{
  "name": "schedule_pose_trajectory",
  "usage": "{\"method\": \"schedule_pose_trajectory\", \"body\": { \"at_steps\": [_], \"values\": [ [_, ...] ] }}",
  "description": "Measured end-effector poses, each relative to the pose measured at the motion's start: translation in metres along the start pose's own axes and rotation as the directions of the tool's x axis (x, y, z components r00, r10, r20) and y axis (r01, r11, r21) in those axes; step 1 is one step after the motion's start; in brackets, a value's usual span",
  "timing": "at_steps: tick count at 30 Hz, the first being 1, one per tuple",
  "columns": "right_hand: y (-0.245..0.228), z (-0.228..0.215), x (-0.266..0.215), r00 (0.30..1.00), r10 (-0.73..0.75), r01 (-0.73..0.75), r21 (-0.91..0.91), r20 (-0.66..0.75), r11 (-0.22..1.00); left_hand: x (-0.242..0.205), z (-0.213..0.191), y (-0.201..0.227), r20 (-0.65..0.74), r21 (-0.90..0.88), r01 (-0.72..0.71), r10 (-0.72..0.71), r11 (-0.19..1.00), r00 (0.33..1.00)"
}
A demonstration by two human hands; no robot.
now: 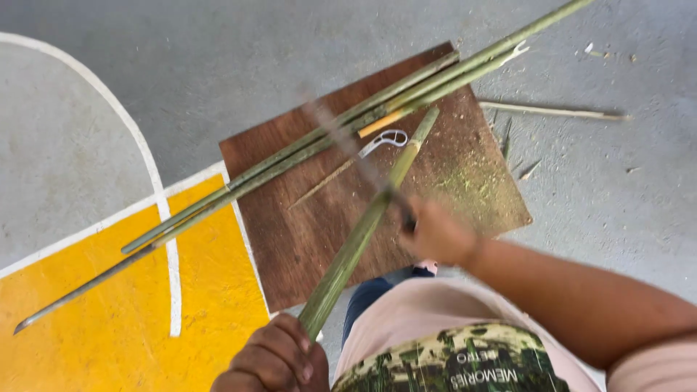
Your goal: The recorder uses a large knife or machete to shave and smooth the outer surface of long bamboo stalks on a wooden table.
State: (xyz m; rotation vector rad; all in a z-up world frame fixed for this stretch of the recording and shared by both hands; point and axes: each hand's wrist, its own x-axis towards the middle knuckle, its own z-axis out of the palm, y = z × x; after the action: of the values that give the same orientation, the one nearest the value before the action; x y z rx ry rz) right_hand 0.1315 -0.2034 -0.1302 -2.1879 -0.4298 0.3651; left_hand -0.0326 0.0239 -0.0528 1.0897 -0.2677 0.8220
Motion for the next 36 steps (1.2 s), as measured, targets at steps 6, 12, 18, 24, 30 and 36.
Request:
{"method": "schedule_pose_trajectory", "body": {
  "at_steps": [6, 12, 18, 24, 30, 36],
  "values": [
    [-0.021, 0.0, -0.008, 0.972, -0.04, 0.036, 0.019, 0.232, 0.999, 0.014, 0.016, 0.008, 0.023, 0.147, 0.011, -0.015, 0.989, 1.0],
    [0.007, -0.015, 0.012, 0.979, 0.173, -0.176, 0.02, 0.106, 0.984, -0.039, -0.086, -0.001, -0.021, 0.71, 0.292, -0.395, 0.641, 0.918],
    [-0.004, 0.007, 0.001, 0.978, -0.046, 0.058, -0.051, 0.202, 0.997, 0.006, -0.002, 0.002, -0.068, -0.008, 0.019, -0.02, 1.0, 0.997],
    [0.099, -0.057, 0.073, 0.795, 0.592, -0.57, -0.167, 0.136, 0.804, 0.017, -0.022, -0.004, 0.04, -0.029, -0.047, 0.048, 0.998, 0.998],
    [0.161, -0.036, 0.049, 0.95, 0.309, -0.309, -0.19, -0.029, 0.932, 0.046, -0.016, -0.003, -0.043, -0.12, -0.023, 0.018, 0.992, 0.999],
    [0.173, -0.04, -0.016, 0.879, 0.47, -0.466, 0.065, -0.08, 0.882, 0.098, 0.006, -0.006, -0.103, -0.235, -0.076, 0.053, 0.969, 0.993]
  ]
}}
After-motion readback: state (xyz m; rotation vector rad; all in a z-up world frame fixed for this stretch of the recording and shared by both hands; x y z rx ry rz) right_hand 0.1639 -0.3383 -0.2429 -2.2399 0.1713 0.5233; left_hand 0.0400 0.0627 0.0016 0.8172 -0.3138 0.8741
